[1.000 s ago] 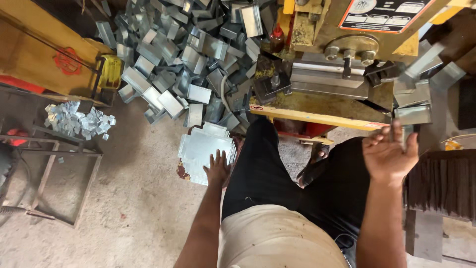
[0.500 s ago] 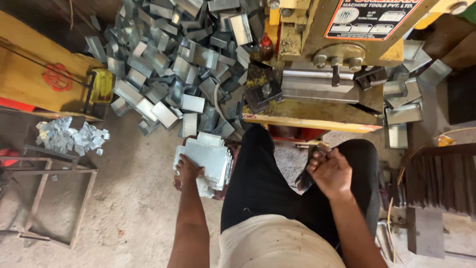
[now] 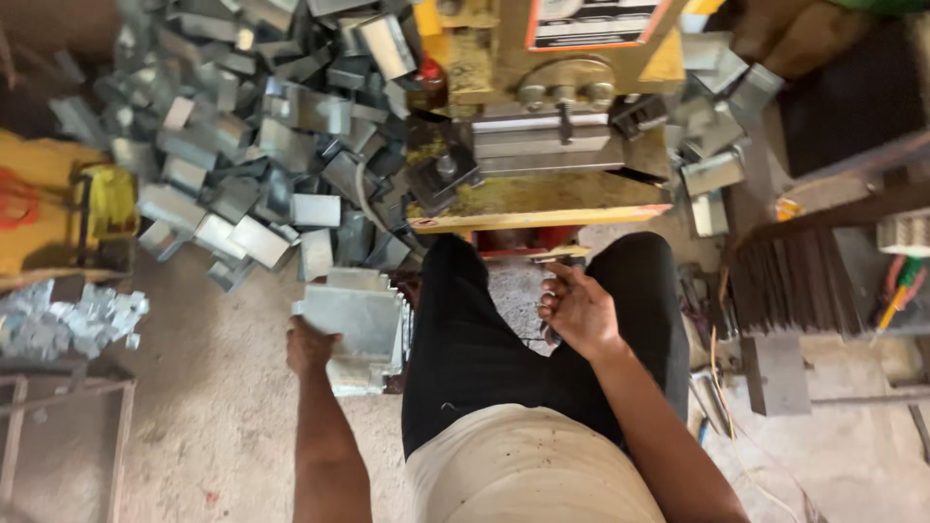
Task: The person operates a hydraulic press machine to cut or shape rectangular metal sheets. They pick up sheets from a stack, place them into the press, and remove the processed pieces, repeating the process continuously.
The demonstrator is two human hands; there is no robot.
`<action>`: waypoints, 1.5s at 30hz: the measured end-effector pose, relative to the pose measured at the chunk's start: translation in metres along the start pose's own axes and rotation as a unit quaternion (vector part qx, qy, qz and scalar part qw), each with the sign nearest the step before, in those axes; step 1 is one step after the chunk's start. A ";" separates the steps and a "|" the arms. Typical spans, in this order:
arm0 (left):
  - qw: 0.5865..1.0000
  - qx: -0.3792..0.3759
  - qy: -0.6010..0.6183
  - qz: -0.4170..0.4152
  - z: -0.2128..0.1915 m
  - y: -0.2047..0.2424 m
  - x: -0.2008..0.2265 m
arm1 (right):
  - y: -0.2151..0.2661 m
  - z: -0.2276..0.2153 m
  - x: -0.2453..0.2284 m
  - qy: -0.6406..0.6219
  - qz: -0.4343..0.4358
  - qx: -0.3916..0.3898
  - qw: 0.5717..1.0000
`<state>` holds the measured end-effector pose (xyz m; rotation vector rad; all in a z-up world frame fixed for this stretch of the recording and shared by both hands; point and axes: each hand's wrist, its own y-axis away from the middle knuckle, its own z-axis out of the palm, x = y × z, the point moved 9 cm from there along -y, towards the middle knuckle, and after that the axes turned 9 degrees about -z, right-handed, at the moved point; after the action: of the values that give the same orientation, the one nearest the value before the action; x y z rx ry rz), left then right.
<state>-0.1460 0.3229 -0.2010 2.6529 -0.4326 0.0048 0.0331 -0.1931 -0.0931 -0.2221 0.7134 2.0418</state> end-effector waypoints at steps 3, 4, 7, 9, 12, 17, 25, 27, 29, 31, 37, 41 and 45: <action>0.998 0.050 0.028 0.009 -0.014 0.004 -0.004 | -0.002 -0.001 0.003 0.005 0.001 -0.003 1.000; 0.997 0.064 0.041 0.019 -0.021 0.005 -0.004 | -0.002 -0.002 0.004 0.007 0.000 -0.004 1.000; 0.991 0.093 0.071 0.059 -0.042 0.014 0.005 | 0.000 -0.006 0.008 0.018 0.008 -0.001 1.000; 0.988 0.095 0.073 0.102 -0.060 0.028 0.016 | 0.000 -0.008 0.007 0.036 0.012 -0.004 0.999; 0.957 0.174 0.012 0.232 -0.110 0.102 0.066 | 0.002 -0.005 0.004 0.114 0.004 -0.017 0.993; 0.915 0.208 0.214 0.271 -0.182 0.192 0.088 | 0.018 0.020 -0.005 0.464 -0.001 -0.054 0.884; 0.774 -0.183 0.568 0.210 -0.065 0.221 0.201 | 0.053 0.063 -0.031 0.411 -0.003 -0.237 0.880; 0.741 -0.182 0.577 0.290 -0.057 0.245 0.240 | 0.050 0.057 -0.061 0.420 -0.071 -0.187 0.885; 0.753 -0.256 0.578 0.186 -0.032 0.253 0.257 | 0.039 0.054 -0.095 0.450 -0.154 -0.122 0.871; 0.721 -0.265 0.565 0.299 -0.046 0.273 0.284 | 0.030 0.048 -0.112 0.406 -0.138 -0.098 0.898; 0.732 -0.346 0.484 0.332 -0.015 0.285 0.309 | -0.018 0.030 -0.142 0.396 -0.164 -0.025 0.903; 0.706 -0.373 0.523 0.298 -0.012 0.268 0.311 | -0.024 0.043 -0.155 0.371 -0.202 -0.007 0.906; 0.668 -0.401 0.562 0.278 -0.021 0.260 0.330 | -0.039 0.048 -0.157 0.406 -0.244 0.005 0.880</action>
<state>0.0904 0.0123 -0.0453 1.1663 -0.5661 1.2429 0.1576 -0.2635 -0.0036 -1.1786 1.0336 1.4067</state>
